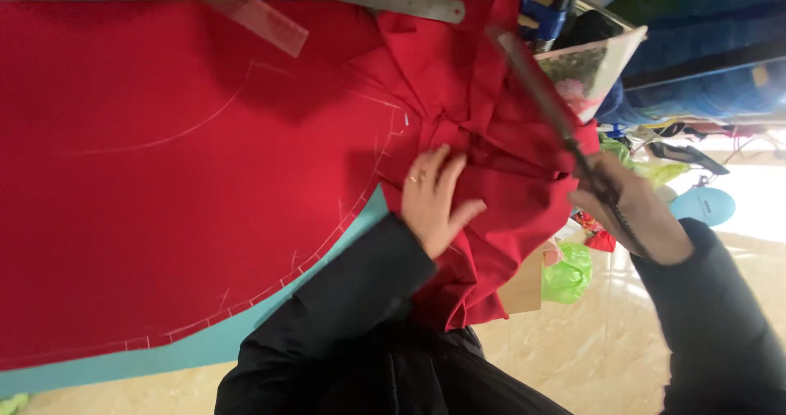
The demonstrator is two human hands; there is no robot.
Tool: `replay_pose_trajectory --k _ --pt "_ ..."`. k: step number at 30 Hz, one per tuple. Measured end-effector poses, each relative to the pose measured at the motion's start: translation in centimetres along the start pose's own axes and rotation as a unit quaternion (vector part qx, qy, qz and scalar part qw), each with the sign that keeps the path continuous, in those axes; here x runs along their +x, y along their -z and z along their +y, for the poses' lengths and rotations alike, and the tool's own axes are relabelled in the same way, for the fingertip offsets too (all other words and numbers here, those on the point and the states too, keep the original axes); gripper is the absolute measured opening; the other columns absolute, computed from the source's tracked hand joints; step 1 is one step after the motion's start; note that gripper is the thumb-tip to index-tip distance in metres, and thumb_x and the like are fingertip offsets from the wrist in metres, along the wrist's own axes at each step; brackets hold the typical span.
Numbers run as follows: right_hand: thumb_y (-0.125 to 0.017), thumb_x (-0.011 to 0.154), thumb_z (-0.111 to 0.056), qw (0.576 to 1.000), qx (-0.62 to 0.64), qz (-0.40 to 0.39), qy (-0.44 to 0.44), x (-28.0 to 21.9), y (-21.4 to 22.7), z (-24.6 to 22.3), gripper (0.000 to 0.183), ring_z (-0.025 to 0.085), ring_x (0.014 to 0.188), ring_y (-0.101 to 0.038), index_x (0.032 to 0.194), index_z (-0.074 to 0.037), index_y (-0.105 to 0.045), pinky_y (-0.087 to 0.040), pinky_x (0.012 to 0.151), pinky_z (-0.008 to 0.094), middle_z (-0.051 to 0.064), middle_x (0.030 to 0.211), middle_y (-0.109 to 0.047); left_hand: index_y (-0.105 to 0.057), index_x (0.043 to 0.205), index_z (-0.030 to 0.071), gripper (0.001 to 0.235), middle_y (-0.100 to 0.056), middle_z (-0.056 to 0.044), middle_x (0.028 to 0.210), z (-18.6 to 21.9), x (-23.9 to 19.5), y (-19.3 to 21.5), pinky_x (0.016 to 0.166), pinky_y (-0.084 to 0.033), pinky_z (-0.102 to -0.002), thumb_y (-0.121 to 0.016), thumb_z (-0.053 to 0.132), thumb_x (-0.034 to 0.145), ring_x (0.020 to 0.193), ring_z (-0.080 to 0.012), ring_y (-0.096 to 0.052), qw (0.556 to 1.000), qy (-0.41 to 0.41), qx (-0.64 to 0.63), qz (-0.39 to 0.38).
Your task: Cutting red fabric along chalk lines using large tailor scissors
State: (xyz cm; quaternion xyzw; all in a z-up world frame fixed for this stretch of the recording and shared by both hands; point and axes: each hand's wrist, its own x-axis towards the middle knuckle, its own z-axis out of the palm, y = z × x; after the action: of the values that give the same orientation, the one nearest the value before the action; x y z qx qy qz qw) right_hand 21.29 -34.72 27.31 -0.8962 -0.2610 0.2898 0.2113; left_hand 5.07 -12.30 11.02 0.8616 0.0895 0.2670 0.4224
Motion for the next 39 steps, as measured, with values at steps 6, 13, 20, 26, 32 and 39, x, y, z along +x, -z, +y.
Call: replay_pose_trajectory --k 6,13,20,26,32,39 --pt "-0.077 0.097 -0.012 0.953 -0.045 0.291 0.071 3.9 -2.0 4.8 0.033 0.030 0.089 -0.047 0.119 0.001 -0.056 -0.037 0.080 0.043 0.015 0.100 -0.051 -0.037 0.160 0.027 0.132 -0.023 -0.015 0.171 5.4 -3.8 -3.0 0.124 -0.018 -0.074 -0.092 0.073 0.049 0.156 -0.0546 -0.018 0.982 -0.050 0.075 -0.164" --pt "-0.080 0.100 -0.022 0.959 0.077 0.270 0.047 9.8 -3.6 6.6 0.038 0.035 0.088 -0.056 0.121 -0.005 -0.052 -0.048 0.086 0.044 0.021 0.098 -0.057 -0.009 0.166 0.040 0.082 -0.010 -0.006 0.176 1.5 -5.2 -12.3 0.124 -0.014 -0.069 -0.057 0.018 0.103 0.157 -0.0543 -0.012 0.982 -0.069 0.148 -0.096" --pt "-0.089 0.084 -0.014 0.892 0.335 0.304 0.014 12.9 -4.1 1.4 0.043 0.012 0.081 -0.058 0.109 -0.012 -0.053 -0.048 0.075 0.025 0.001 0.089 -0.058 -0.015 0.162 0.044 0.066 -0.011 -0.004 0.176 -1.2 -4.4 -16.5 0.121 -0.027 -0.062 -0.045 0.017 0.110 0.156 -0.0548 -0.019 0.973 -0.095 0.195 -0.074" --pt "-0.081 0.083 -0.003 0.859 0.390 0.327 0.048 17.0 -3.8 4.9 0.036 0.014 0.069 -0.059 0.104 -0.008 -0.053 -0.049 0.065 0.024 0.006 0.082 -0.057 -0.030 0.158 0.041 0.055 -0.023 -0.007 0.173 -1.2 -1.3 -16.7 0.117 -0.040 -0.055 -0.045 0.019 0.111 0.153 -0.0518 -0.033 0.971 -0.104 0.213 -0.019" --pt "-0.074 0.087 -0.006 0.881 0.380 0.261 0.106 19.6 -0.5 3.8 0.030 0.016 0.096 -0.067 0.112 -0.011 -0.059 -0.055 0.082 0.028 0.005 0.107 -0.068 -0.040 0.157 0.034 0.076 -0.024 -0.010 0.171 0.9 2.2 -13.9 0.104 -0.062 -0.044 -0.063 -0.006 0.096 0.142 -0.0431 -0.057 0.959 -0.107 0.262 -0.003" --pt "-0.079 0.091 -0.012 0.861 0.454 0.189 0.128 19.4 0.4 2.3 0.029 0.020 0.100 -0.071 0.110 -0.011 -0.058 -0.058 0.085 0.032 0.008 0.112 -0.070 -0.047 0.155 0.020 0.076 -0.020 -0.016 0.171 1.1 1.7 -12.5 0.109 -0.058 -0.047 -0.066 -0.013 0.090 0.151 -0.0460 -0.043 0.968 -0.122 0.213 -0.050"
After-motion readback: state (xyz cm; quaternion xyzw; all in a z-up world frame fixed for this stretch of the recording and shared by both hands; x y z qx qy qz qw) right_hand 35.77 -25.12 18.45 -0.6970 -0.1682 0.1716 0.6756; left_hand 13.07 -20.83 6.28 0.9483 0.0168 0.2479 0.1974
